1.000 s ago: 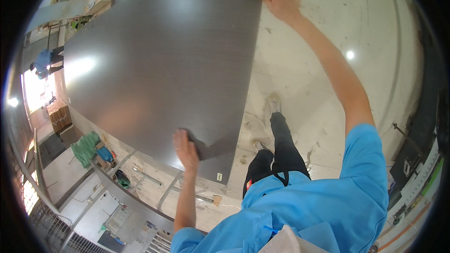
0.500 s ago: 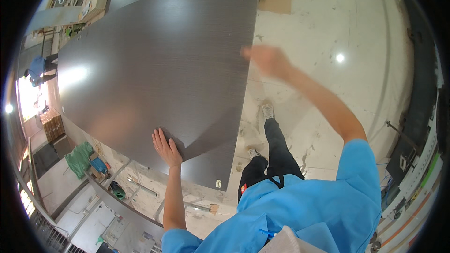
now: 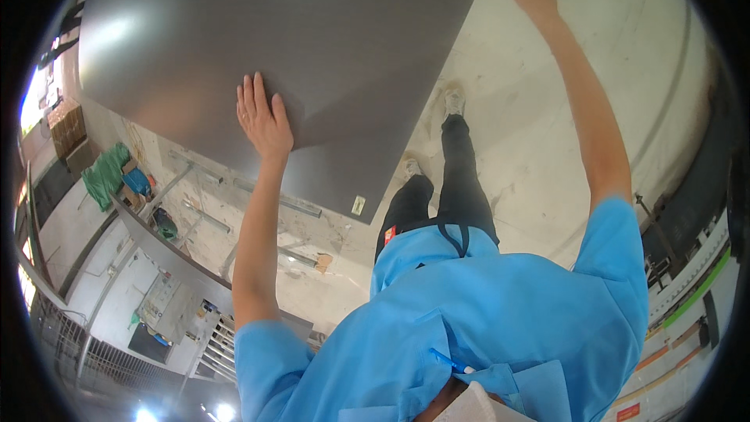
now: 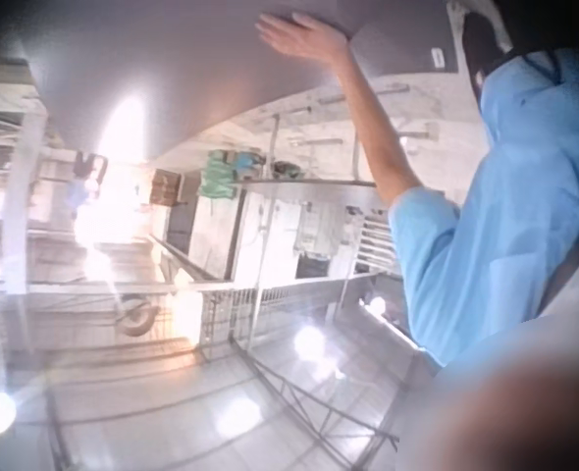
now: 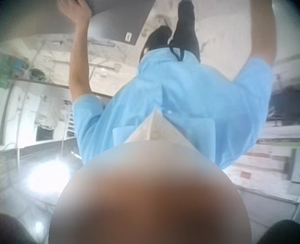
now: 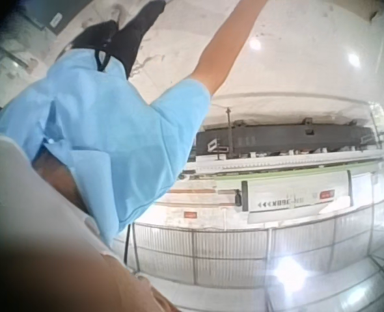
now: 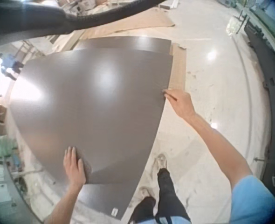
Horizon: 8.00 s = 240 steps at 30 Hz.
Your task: The person scrapes the surface of a large dark panel using a small handheld tool. They hold the panel steady with one hand while scraping along the edges and surface with the other. The person moves around the panel to access different sides.
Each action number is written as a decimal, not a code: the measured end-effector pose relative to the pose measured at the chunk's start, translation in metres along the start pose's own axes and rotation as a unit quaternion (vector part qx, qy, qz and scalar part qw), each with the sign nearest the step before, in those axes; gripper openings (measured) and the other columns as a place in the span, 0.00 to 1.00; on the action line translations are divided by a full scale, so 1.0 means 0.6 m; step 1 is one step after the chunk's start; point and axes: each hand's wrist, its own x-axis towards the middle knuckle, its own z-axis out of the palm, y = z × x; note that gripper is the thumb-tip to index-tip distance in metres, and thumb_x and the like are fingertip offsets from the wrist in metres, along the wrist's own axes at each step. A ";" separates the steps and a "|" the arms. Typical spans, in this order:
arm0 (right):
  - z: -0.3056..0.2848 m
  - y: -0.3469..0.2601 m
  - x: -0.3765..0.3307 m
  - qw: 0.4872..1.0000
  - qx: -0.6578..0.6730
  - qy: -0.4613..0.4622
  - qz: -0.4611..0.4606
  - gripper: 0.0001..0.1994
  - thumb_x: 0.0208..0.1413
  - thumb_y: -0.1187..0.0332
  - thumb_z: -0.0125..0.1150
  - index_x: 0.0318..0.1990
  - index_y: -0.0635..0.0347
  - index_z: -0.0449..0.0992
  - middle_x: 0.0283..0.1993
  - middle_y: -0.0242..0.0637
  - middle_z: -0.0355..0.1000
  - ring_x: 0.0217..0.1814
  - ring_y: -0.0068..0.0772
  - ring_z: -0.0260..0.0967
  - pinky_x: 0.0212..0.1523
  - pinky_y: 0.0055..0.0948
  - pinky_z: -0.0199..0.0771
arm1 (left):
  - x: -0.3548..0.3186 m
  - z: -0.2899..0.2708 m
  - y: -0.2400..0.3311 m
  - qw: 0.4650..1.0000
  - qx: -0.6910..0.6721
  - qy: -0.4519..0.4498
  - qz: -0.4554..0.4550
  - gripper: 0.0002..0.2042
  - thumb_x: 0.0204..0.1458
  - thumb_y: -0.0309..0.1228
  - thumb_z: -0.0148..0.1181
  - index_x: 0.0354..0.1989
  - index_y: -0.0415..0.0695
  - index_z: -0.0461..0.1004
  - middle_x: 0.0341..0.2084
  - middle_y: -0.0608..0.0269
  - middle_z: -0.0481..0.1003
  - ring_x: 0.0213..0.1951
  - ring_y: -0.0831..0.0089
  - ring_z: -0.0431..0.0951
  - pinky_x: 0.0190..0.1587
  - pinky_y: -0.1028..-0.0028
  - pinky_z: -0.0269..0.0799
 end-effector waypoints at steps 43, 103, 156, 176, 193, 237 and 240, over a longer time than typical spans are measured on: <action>0.033 0.205 0.239 0.955 0.112 0.191 0.198 0.14 0.68 0.60 0.70 0.55 0.56 0.88 0.43 0.41 0.86 0.44 0.36 0.82 0.47 0.31 0.80 | 0.004 -0.008 -0.002 1.000 0.003 -0.013 0.015 0.29 0.76 0.43 0.46 0.80 0.40 0.63 0.79 0.47 0.62 0.81 0.46 0.56 0.81 0.49 0.49; 0.008 -0.469 -0.787 0.900 0.230 0.041 0.367 0.11 0.69 0.64 0.66 0.46 0.65 0.81 0.33 0.45 0.78 0.31 0.31 0.73 0.35 0.34 0.71 | -0.256 -0.010 0.197 0.939 -0.069 -0.106 0.318 0.29 0.74 0.41 0.47 0.81 0.49 0.62 0.81 0.57 0.62 0.81 0.45 0.56 0.81 0.42 0.48; -0.029 -0.014 0.009 0.990 0.000 -0.111 -0.083 0.19 0.71 0.69 0.59 0.65 0.41 0.83 0.46 0.33 0.85 0.45 0.39 0.84 0.42 0.40 0.86 | 0.128 0.017 0.046 0.997 0.003 -0.018 -0.069 0.32 0.76 0.49 0.44 0.83 0.45 0.59 0.82 0.51 0.58 0.83 0.50 0.52 0.82 0.49 0.46; 0.019 -0.140 -0.148 0.998 -0.017 -0.018 -0.050 0.17 0.65 0.68 0.68 0.61 0.47 0.84 0.38 0.34 0.80 0.37 0.44 0.80 0.35 0.38 0.81 | 0.121 0.034 0.038 0.997 -0.019 0.023 -0.070 0.33 0.75 0.55 0.43 0.82 0.49 0.62 0.81 0.54 0.59 0.83 0.54 0.53 0.83 0.51 0.45; 0.043 -0.392 -0.483 0.935 0.064 -0.303 -0.171 0.25 0.58 0.72 0.62 0.65 0.54 0.80 0.37 0.37 0.74 0.39 0.41 0.80 0.38 0.40 0.83 | 0.120 0.031 0.042 0.998 -0.022 0.035 -0.044 0.31 0.76 0.50 0.45 0.81 0.47 0.62 0.81 0.55 0.60 0.83 0.55 0.53 0.83 0.53 0.46; 0.076 -0.363 -0.466 0.995 0.077 -0.051 -0.026 0.18 0.68 0.70 0.65 0.64 0.50 0.84 0.34 0.37 0.74 0.33 0.42 0.76 0.35 0.37 0.78 | 0.058 0.035 -0.005 0.995 -0.097 0.009 0.019 0.30 0.75 0.52 0.46 0.80 0.51 0.64 0.81 0.59 0.62 0.83 0.56 0.53 0.83 0.54 0.47; 0.097 -0.446 -0.585 0.992 0.064 -0.071 -0.082 0.21 0.66 0.71 0.65 0.66 0.55 0.81 0.33 0.37 0.72 0.33 0.41 0.76 0.33 0.40 0.78 | -0.028 0.003 -0.061 0.999 -0.046 -0.008 0.027 0.30 0.75 0.51 0.45 0.81 0.53 0.64 0.81 0.59 0.61 0.83 0.57 0.53 0.83 0.54 0.47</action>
